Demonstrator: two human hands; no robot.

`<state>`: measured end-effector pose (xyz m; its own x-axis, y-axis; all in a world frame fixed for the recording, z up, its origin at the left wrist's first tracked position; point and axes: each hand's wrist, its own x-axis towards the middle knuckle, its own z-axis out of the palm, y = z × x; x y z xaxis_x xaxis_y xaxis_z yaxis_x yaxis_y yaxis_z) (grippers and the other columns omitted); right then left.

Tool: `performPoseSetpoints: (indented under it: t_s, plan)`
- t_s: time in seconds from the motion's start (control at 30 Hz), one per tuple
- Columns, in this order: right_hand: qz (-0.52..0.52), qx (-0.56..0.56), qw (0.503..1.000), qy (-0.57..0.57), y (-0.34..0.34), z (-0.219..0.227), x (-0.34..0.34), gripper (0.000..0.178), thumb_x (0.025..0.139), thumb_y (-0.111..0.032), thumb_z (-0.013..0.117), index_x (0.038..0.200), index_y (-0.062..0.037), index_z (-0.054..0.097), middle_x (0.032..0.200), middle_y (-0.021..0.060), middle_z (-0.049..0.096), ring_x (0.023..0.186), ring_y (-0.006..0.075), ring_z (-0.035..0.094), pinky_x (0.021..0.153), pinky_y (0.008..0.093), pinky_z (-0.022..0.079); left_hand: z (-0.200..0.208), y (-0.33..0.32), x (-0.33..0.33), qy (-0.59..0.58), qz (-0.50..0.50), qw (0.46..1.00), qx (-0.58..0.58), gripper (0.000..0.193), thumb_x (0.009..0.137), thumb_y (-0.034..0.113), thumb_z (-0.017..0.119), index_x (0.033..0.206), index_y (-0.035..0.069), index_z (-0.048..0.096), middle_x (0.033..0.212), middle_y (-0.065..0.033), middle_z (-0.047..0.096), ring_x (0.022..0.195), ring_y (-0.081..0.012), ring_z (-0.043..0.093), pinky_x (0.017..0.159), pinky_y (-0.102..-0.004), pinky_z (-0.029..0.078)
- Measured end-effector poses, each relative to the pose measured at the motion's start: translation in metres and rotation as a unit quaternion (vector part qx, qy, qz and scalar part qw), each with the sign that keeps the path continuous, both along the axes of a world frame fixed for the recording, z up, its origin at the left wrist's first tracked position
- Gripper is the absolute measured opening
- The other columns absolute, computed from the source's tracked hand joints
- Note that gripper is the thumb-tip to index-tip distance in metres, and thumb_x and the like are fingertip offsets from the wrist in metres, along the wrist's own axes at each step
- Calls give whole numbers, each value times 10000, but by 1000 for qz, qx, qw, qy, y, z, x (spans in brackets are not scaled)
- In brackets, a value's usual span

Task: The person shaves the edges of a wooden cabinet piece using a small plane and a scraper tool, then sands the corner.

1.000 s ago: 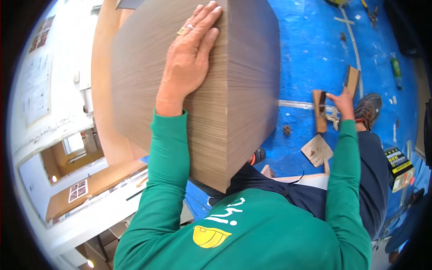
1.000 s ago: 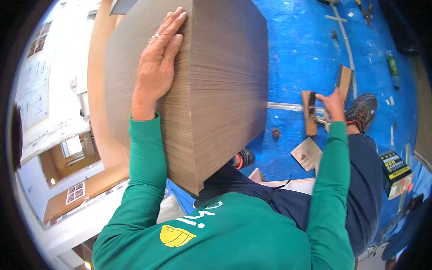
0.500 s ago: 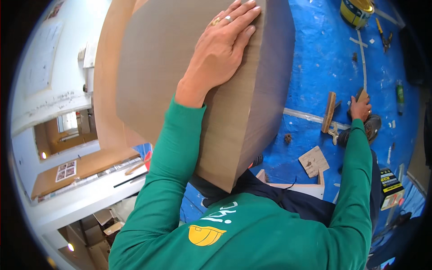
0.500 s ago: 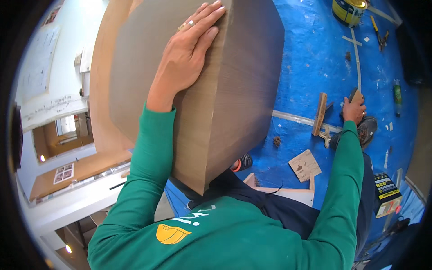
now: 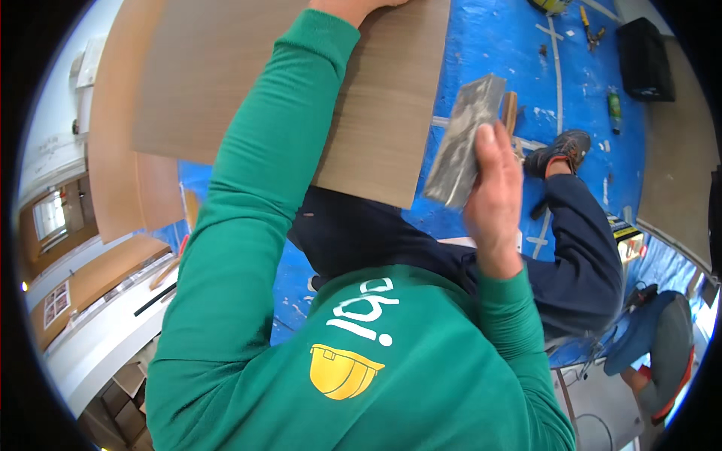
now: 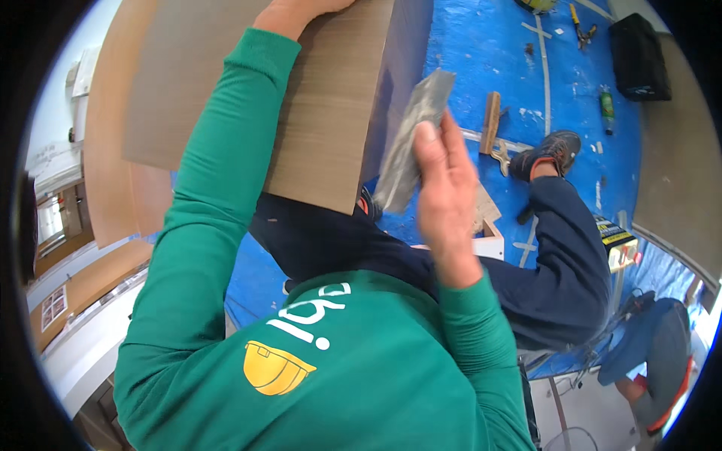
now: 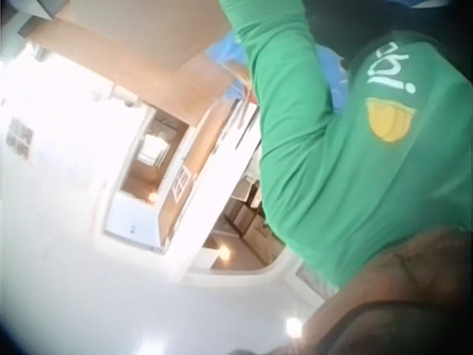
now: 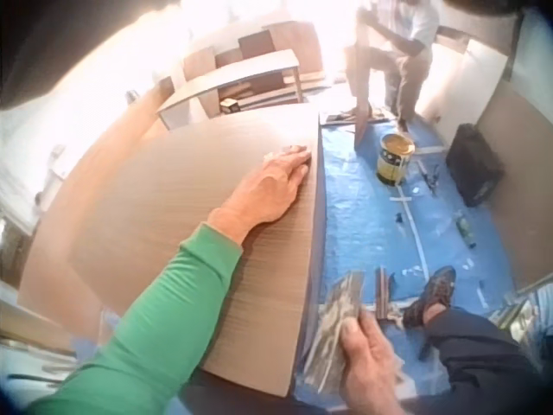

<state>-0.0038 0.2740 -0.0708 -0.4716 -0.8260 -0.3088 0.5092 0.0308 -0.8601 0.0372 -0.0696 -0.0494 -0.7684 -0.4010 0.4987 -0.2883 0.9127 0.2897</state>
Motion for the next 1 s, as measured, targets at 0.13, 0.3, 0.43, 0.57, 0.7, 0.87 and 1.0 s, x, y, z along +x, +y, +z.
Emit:
performPoseSetpoints:
  t_s: [0.13,0.3,0.43,0.57,0.7,0.87,1.0]
  plan:
    - [-25,4,1000,0,17,33,45,604,1213,-379,600,1635,49,541,1426,97,712,1267,137,663,1104,294,524,-8,0,-9,-8,13,1000,9,409,1155,246,568,1440,3,732,1546,-238,688,1487,-409,598,1268,-483,462]
    - [-12,8,994,104,18,43,61,646,1216,-367,595,1691,55,482,1493,110,690,1333,157,640,1179,307,474,-4,-5,-9,20,5,1000,-3,394,1147,241,553,1397,7,747,1489,-231,718,1442,-408,626,1240,-491,482]
    - [7,25,987,159,30,48,73,677,1198,-383,592,1699,56,472,1547,109,656,1374,180,611,1179,310,457,12,18,1,-6,13,999,36,363,1134,213,537,1334,1,753,1419,-228,735,1407,-413,638,1216,-503,493]
    - [-19,47,990,132,37,42,80,690,1195,-382,577,1707,63,454,1530,104,655,1333,169,606,1141,300,467,-4,21,-13,65,19,998,-2,350,1131,204,515,1276,2,761,1360,-226,745,1362,-417,657,1185,-517,506]
    - [-8,90,967,237,-3,48,63,577,1182,-379,577,1566,51,561,1280,63,686,1049,130,614,890,283,495,5,17,-1,6,52,999,-6,297,1079,170,542,1189,24,776,1292,-202,777,1281,-403,711,1142,-523,529]
    - [-40,55,946,317,-23,42,56,592,1167,-429,582,1519,47,612,1242,62,697,1045,137,624,901,284,495,-15,12,-15,57,57,996,-43,288,1047,146,548,1150,19,785,1267,-195,798,1295,-383,723,1148,-504,536]
    - [-35,14,975,219,32,32,71,663,1141,-257,681,1692,63,498,1516,107,645,1354,178,586,1209,337,418,-5,21,-23,43,59,997,-26,300,1051,136,543,1166,7,789,1272,-200,806,1317,-381,723,1165,-498,531]
